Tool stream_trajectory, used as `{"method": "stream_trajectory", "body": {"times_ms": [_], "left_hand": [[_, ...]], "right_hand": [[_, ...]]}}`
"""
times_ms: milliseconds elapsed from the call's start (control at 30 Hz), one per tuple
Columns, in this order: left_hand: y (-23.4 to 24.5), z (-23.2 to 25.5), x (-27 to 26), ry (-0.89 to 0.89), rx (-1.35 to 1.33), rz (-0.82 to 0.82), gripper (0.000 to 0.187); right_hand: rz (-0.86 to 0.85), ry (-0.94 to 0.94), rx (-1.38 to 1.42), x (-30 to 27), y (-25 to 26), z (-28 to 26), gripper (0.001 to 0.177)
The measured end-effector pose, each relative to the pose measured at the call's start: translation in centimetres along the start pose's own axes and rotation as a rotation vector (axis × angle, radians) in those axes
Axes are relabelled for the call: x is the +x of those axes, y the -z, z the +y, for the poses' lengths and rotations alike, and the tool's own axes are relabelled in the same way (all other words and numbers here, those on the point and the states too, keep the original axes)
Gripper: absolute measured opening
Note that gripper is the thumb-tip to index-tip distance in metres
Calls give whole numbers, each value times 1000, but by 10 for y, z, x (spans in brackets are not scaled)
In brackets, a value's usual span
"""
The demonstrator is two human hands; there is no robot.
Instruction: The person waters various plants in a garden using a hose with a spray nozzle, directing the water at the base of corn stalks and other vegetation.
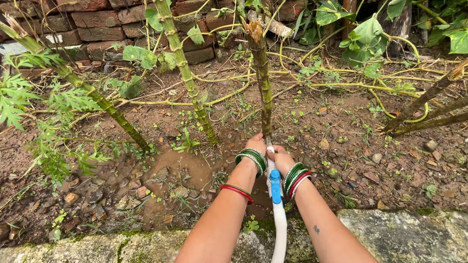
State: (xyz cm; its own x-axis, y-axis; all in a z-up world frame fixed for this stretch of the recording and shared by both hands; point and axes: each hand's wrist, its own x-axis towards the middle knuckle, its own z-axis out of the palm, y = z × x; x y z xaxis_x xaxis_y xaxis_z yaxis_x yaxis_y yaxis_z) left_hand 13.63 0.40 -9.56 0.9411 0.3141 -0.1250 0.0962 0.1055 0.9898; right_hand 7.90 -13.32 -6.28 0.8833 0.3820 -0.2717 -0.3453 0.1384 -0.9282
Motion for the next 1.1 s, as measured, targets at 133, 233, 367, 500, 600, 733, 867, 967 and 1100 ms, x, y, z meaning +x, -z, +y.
{"method": "stream_trajectory", "body": {"times_ms": [133,233,367,500,600,733,867,967,1100], "left_hand": [[6,-10,12,8,-92,-43,56],[9,-16,18,-3,-118,-45,59],[15,-17,18,-53,-30,-5,43],[44,-15,14,23,-325,75,54],[84,-20,11,-60,-330,137,54],[142,0,-15,-38,-162,224,53],[175,20,-36,80,-206,312,51],[196,29,-20,-86,137,367,51],[207,38,-13,-88,123,350,52]], "right_hand": [[-28,-31,49,14,-5,15,29],[-63,-20,25,15,-9,11,30],[-52,-40,4,14,-17,9,32],[-161,29,-28,20,-38,8,33],[-212,-32,-87,9,-66,3,31],[-324,-104,-141,-9,-110,-8,31],[-414,-97,-87,-19,-140,-21,30],[-418,-72,-81,-18,-154,-34,30],[-425,-93,-94,-19,-159,-32,31]]}}
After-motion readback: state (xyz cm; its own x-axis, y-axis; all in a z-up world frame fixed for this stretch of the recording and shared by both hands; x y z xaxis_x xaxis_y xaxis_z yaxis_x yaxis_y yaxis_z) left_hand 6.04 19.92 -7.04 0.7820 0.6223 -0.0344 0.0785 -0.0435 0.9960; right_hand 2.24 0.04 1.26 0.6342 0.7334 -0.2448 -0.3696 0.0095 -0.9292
